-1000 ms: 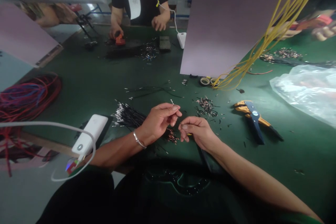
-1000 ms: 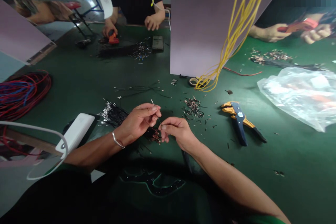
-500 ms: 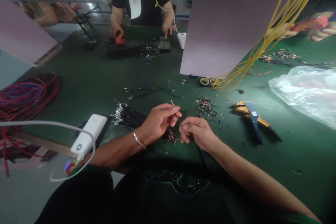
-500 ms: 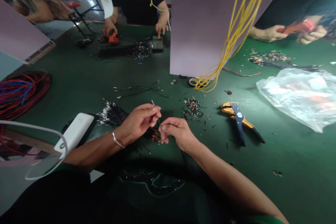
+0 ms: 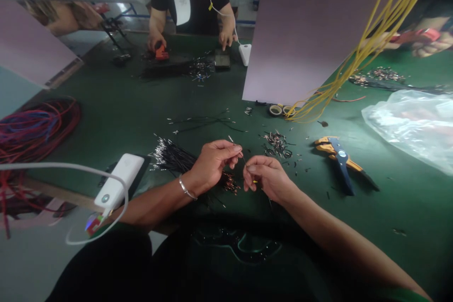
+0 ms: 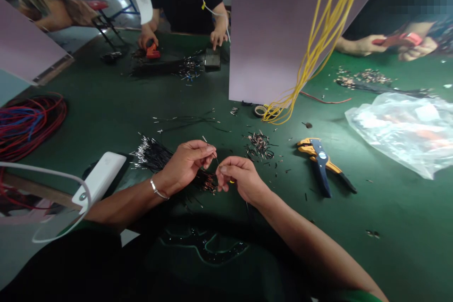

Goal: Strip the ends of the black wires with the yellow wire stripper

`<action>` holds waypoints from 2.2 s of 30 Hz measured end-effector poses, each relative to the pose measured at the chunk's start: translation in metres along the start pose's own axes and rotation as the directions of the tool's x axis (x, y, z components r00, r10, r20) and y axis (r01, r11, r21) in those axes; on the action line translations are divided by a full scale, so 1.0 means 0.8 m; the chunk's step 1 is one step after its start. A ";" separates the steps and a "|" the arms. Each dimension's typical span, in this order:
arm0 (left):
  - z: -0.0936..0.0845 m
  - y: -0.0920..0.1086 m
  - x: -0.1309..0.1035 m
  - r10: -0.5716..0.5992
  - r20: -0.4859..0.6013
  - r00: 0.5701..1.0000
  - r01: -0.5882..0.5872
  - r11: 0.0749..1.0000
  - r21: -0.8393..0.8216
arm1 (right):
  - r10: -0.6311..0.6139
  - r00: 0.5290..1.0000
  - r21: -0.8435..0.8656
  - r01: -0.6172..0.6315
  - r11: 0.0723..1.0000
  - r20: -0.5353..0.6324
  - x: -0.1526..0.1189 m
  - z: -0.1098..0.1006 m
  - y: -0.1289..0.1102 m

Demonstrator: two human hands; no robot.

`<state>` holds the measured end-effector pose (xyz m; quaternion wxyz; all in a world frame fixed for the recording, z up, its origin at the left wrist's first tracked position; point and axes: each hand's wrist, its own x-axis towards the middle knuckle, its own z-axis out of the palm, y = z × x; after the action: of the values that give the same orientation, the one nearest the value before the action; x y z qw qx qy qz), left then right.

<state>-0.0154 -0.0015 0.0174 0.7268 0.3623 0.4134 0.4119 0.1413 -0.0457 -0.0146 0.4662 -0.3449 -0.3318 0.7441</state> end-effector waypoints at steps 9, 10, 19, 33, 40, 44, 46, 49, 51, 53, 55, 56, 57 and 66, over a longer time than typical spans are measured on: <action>0.001 -0.002 -0.001 -0.008 -0.002 1.000 0.008 1.000 0.010 | -0.067 0.998 -0.060 0.065 0.996 -0.022 -0.001 0.000 0.003; 0.001 -0.001 -0.001 -0.010 -0.003 1.000 0.010 1.000 0.010 | -0.067 0.997 -0.064 0.065 0.996 -0.024 -0.001 0.000 0.003; 0.002 0.002 -0.003 -0.032 0.051 0.998 0.033 0.999 -0.005 | -0.055 0.998 -0.102 0.053 0.993 -0.023 0.000 -0.001 0.005; 0.001 0.000 -0.004 -0.057 0.145 0.988 0.059 0.998 -0.005 | -0.111 0.993 -0.334 0.090 0.938 -0.045 -0.003 0.001 0.002; 0.000 0.002 -0.005 -0.079 0.154 0.985 0.085 0.996 -0.029 | -0.124 0.991 -0.337 0.103 0.936 -0.044 -0.003 0.003 0.001; 0.002 0.002 -0.007 -0.085 0.175 0.981 0.089 0.996 -0.012 | -0.160 0.983 -0.424 0.108 0.899 -0.089 -0.004 0.004 0.000; 0.004 0.001 -0.008 -0.135 0.172 0.976 0.135 0.991 0.007 | -0.234 0.968 -0.553 0.146 0.820 -0.092 -0.006 0.005 0.001; 0.007 -0.003 -0.011 -0.231 0.168 0.958 0.232 0.973 0.014 | -0.455 0.891 -0.804 0.272 0.529 0.002 -0.009 0.006 0.003; 0.008 -0.006 -0.013 -0.289 0.183 0.940 0.294 0.956 0.000 | -0.564 0.817 -0.888 0.341 0.309 0.118 -0.009 0.006 0.005; 0.007 -0.008 -0.015 -0.323 0.207 0.923 0.333 0.943 -0.012 | -0.612 0.762 -0.907 0.386 0.168 0.211 -0.009 0.005 0.007; 0.006 -0.010 -0.016 -0.332 0.231 0.914 0.346 0.938 -0.018 | -0.635 0.723 -0.906 0.415 0.083 0.273 -0.008 0.004 0.008; 0.006 -0.011 -0.017 -0.333 0.241 0.912 0.348 0.937 -0.024 | -0.645 0.704 -0.903 0.426 0.050 0.297 -0.008 0.003 0.009; 0.006 -0.011 -0.017 -0.335 0.251 0.908 0.353 0.935 -0.027 | -0.653 0.687 -0.900 0.435 0.019 0.319 -0.008 0.002 0.009; 0.009 -0.009 -0.024 -0.356 0.250 0.901 0.373 0.928 -0.025 | -0.672 0.632 -0.888 0.452 -0.086 0.387 -0.011 0.002 0.005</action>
<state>-0.0127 -0.0227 0.0201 0.8482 0.2994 0.3675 0.2364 0.1407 -0.0558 -0.0153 0.4457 -0.4418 -0.7753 0.0707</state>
